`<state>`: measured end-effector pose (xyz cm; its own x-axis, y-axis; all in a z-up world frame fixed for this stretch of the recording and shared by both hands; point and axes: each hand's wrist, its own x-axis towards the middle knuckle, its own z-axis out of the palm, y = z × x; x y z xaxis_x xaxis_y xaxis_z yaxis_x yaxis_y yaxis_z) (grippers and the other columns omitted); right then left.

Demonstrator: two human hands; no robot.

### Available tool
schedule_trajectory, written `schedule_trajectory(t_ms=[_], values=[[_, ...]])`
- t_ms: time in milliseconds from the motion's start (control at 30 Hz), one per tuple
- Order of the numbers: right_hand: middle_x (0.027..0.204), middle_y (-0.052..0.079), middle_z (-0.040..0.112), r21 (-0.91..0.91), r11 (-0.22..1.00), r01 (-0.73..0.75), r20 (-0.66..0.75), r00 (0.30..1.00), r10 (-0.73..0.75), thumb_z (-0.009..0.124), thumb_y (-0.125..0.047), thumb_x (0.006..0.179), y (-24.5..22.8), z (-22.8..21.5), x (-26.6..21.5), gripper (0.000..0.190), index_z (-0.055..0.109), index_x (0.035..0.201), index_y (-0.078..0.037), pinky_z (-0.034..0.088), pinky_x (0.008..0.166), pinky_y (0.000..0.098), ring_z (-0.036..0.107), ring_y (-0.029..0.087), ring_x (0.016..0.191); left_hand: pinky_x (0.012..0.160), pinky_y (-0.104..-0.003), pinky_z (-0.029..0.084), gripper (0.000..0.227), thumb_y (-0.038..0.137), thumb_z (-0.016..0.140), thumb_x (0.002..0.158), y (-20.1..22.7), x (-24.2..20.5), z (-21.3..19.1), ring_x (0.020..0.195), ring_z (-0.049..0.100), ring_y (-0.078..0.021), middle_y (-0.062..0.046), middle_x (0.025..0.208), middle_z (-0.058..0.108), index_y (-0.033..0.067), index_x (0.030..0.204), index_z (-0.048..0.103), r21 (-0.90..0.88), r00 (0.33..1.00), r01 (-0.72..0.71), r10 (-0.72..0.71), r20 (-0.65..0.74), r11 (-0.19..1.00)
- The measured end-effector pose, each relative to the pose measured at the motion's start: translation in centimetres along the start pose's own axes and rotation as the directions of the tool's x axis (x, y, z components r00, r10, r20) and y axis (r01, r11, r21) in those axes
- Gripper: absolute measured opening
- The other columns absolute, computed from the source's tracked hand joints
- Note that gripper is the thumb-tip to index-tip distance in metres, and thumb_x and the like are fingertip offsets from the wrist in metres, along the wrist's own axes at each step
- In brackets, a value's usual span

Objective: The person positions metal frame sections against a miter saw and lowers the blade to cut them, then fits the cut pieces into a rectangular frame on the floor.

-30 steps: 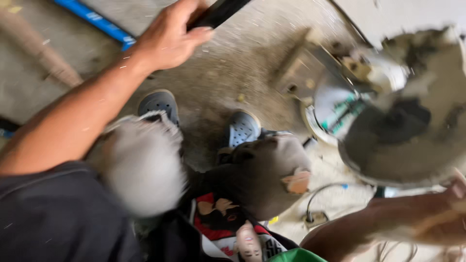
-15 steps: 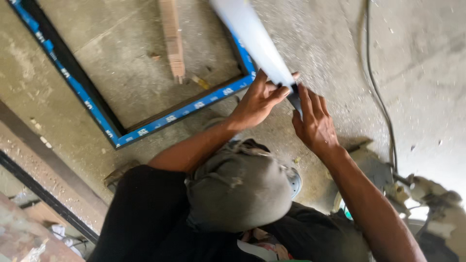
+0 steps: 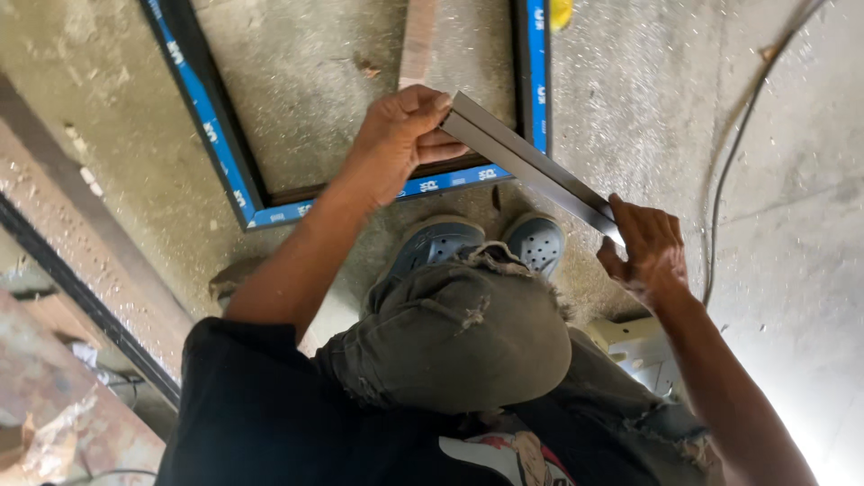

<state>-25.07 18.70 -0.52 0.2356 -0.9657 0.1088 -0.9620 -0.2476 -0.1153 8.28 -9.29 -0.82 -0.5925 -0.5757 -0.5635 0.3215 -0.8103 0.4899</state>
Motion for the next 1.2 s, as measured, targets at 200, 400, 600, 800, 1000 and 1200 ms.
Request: schedule_trajectory(t_ms=[200, 400, 600, 800, 1000, 1200], values=[[0.106, 0.025, 0.068, 0.186, 0.975, 0.125, -0.158, 0.983, -0.096, 0.053, -0.009, 0.097, 2.0, 3.0, 1.6, 0.050, 0.059, 0.145, 0.005, 0.051, 0.064, 0.0404, 0.066, 0.032, 0.089, 0.084, -0.039, 0.072, 0.017, 0.015, 0.071, 0.095, 3.9, -2.4, -3.9, 0.093, 0.082, -0.0343, -0.019, 0.105, 0.080, 0.0028, 0.106, 0.074, 0.321, 0.991, 0.085, -0.112, 0.067, 0.943], [0.110, 0.033, 0.063, 0.357, 0.922, 0.152, -0.011, 0.987, -0.158, 0.045, -0.019, 0.111, 1.1, 4.0, 4.1, 0.050, 0.048, 0.148, 0.015, 0.062, 0.072, 0.0429, 0.064, 0.040, 0.100, 0.078, -0.032, 0.067, 0.011, 0.022, 0.067, 0.103, 3.1, -2.1, -7.6, 0.081, 0.069, -0.0138, -0.003, 0.090, 0.066, 0.0117, 0.101, 0.067, 0.159, 0.921, -0.268, 0.204, 0.332, 0.950], [0.099, 0.028, 0.066, 0.443, 0.893, 0.073, 0.094, 0.987, -0.128, 0.050, 0.000, 0.093, -1.6, 4.2, 8.7, 0.047, 0.052, 0.140, 0.009, 0.060, 0.063, 0.0433, 0.067, 0.038, 0.087, 0.056, -0.032, 0.062, 0.011, 0.008, 0.064, 0.101, 1.1, -3.5, -11.3, 0.067, 0.068, -0.0138, -0.003, 0.080, 0.072, 0.0145, 0.094, 0.070, 0.835, 0.289, -0.419, 0.924, -0.250, 0.356], [0.103, 0.027, 0.071, 0.623, 0.772, 0.127, 0.166, 0.943, -0.289, 0.061, -0.005, 0.106, -5.0, 8.5, 16.1, 0.025, 0.059, 0.126, 0.010, 0.055, 0.070, 0.0530, 0.067, 0.044, 0.083, 0.102, -0.054, 0.046, 0.047, 0.041, 0.063, 0.108, -4.9, -6.7, -7.9, 0.121, 0.058, -0.0367, -0.017, 0.132, 0.060, 0.0045, 0.136, 0.056, 0.947, 0.499, -0.162, 0.805, 0.321, -0.278], [0.113, 0.028, 0.065, 0.735, 0.666, 0.128, 0.195, 0.901, -0.388, 0.057, 0.006, 0.105, -7.6, 12.9, 19.7, 0.022, 0.068, 0.123, 0.012, 0.061, 0.077, 0.0405, 0.068, 0.039, 0.092, 0.128, -0.058, 0.010, 0.071, 0.059, 0.086, 0.092, -9.4, -3.8, -11.8, 0.108, 0.066, -0.0265, -0.003, 0.112, 0.067, 0.0084, 0.138, 0.067, 0.768, 0.779, -0.156, 0.401, 0.482, -0.622], [0.108, 0.030, 0.072, 0.748, 0.664, -0.027, 0.395, 0.821, -0.412, 0.056, 0.003, 0.104, -7.7, 13.9, 21.1, 0.022, 0.069, 0.119, 0.012, 0.056, 0.083, 0.0507, 0.068, 0.043, 0.097, 0.114, -0.049, 0.032, 0.042, 0.054, 0.081, 0.093, -10.9, -2.2, -15.1, 0.089, 0.070, -0.0279, -0.002, 0.096, 0.069, 0.0164, 0.108, 0.074, 0.823, 0.811, -0.149, 0.409, 0.419, -0.549]])
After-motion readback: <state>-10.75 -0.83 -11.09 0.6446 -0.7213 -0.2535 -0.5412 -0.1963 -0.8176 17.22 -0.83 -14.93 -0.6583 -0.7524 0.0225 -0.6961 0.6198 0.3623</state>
